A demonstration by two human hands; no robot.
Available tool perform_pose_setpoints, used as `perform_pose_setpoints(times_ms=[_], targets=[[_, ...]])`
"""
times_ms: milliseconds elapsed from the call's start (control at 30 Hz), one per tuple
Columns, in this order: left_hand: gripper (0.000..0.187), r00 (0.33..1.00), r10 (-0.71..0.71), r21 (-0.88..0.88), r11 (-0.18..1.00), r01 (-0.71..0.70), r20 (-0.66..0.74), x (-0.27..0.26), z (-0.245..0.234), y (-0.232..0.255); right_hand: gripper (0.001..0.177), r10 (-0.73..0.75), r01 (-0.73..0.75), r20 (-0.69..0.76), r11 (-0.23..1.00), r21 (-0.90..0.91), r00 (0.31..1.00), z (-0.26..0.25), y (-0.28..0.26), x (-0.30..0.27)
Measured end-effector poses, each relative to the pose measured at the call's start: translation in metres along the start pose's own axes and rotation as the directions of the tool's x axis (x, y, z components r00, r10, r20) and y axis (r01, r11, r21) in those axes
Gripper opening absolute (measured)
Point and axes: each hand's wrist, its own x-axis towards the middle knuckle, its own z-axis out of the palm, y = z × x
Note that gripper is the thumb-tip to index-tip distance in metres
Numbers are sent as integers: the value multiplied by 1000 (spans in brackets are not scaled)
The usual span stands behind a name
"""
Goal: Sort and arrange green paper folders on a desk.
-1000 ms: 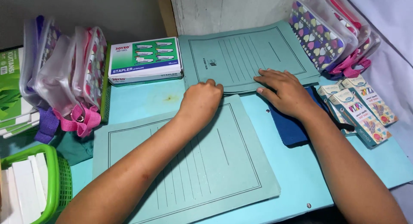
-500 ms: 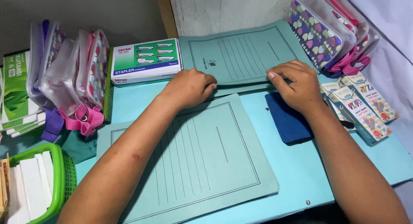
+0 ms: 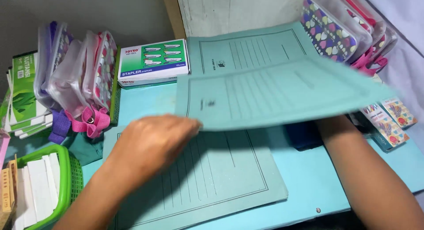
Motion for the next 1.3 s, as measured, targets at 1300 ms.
perform_pose_setpoints(times_ms=[1300], targets=[[26,676,-666,-241,745,622,-314,-22,-31,-107,84,113,-113,-2,992,54,994,34,-51,-21]])
